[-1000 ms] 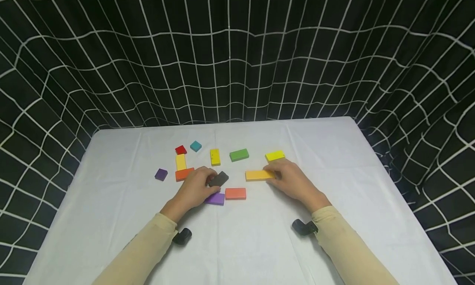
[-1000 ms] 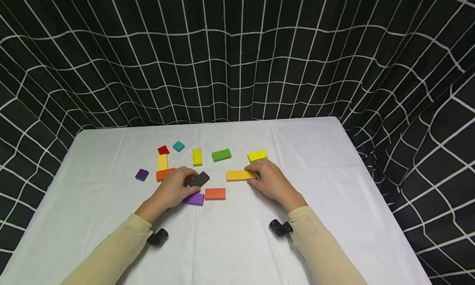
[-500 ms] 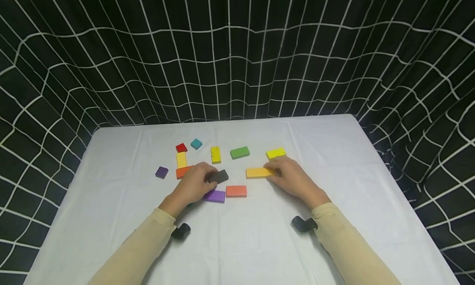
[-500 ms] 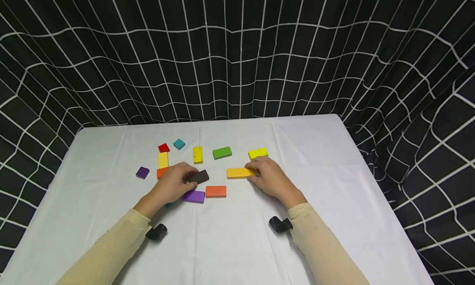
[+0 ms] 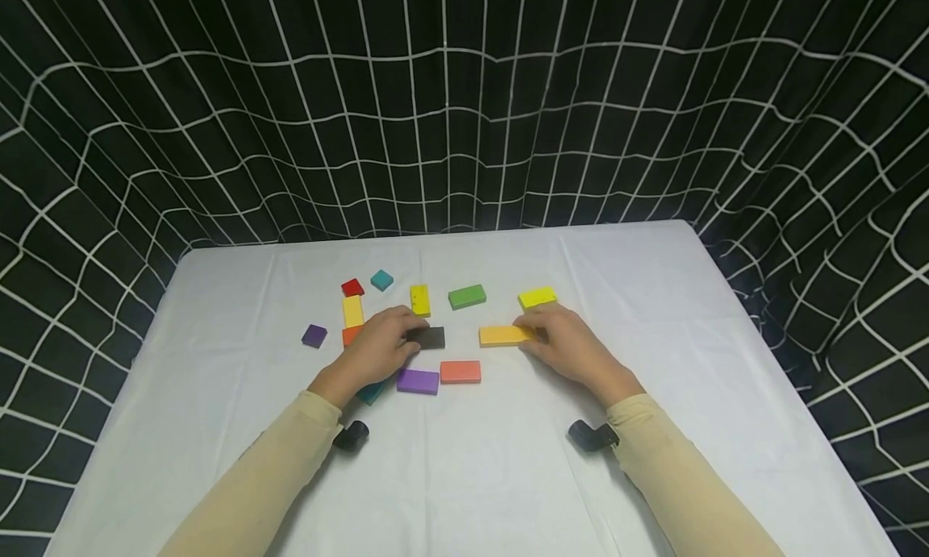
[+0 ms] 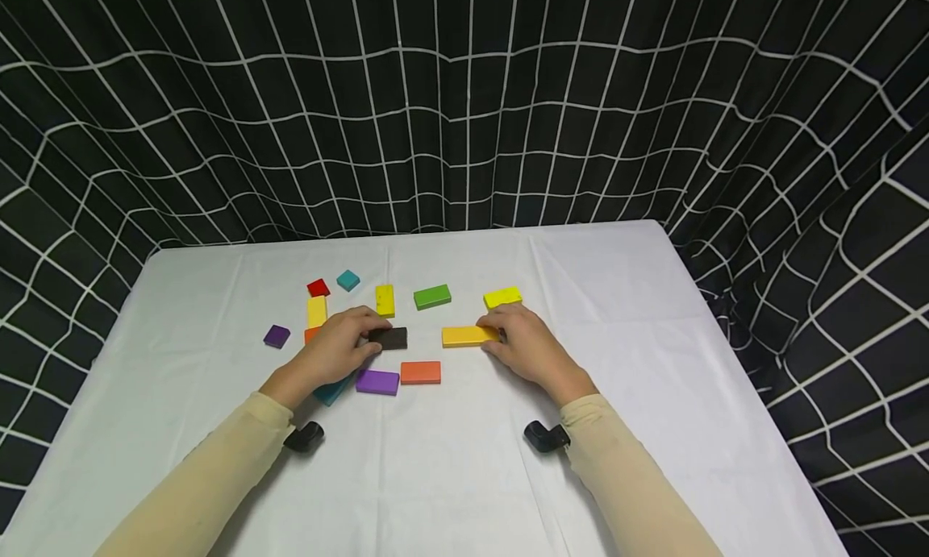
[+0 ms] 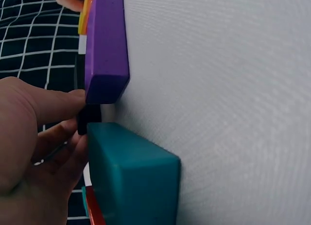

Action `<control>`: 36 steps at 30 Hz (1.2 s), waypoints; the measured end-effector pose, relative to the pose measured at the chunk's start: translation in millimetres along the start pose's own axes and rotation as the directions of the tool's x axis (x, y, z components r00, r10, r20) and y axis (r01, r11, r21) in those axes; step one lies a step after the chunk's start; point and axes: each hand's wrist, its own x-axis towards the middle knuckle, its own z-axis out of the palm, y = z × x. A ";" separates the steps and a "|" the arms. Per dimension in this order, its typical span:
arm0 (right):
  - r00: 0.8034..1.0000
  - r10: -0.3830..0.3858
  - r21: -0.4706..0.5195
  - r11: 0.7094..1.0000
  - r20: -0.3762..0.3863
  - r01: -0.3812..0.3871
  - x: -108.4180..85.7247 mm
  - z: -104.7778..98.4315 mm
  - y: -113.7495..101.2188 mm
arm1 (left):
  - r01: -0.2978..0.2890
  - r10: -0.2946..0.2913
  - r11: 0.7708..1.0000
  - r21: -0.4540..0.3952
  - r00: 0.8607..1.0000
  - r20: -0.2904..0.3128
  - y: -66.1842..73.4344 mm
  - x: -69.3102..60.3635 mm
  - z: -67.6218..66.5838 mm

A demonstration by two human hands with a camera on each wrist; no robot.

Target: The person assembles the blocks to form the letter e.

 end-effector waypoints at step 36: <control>0.998 -0.064 0.020 0.998 -0.008 0.065 14.4 0.1 -21.9 | 0.064 -0.063 0.997 -0.038 0.998 0.011 4.4 -0.4 1.0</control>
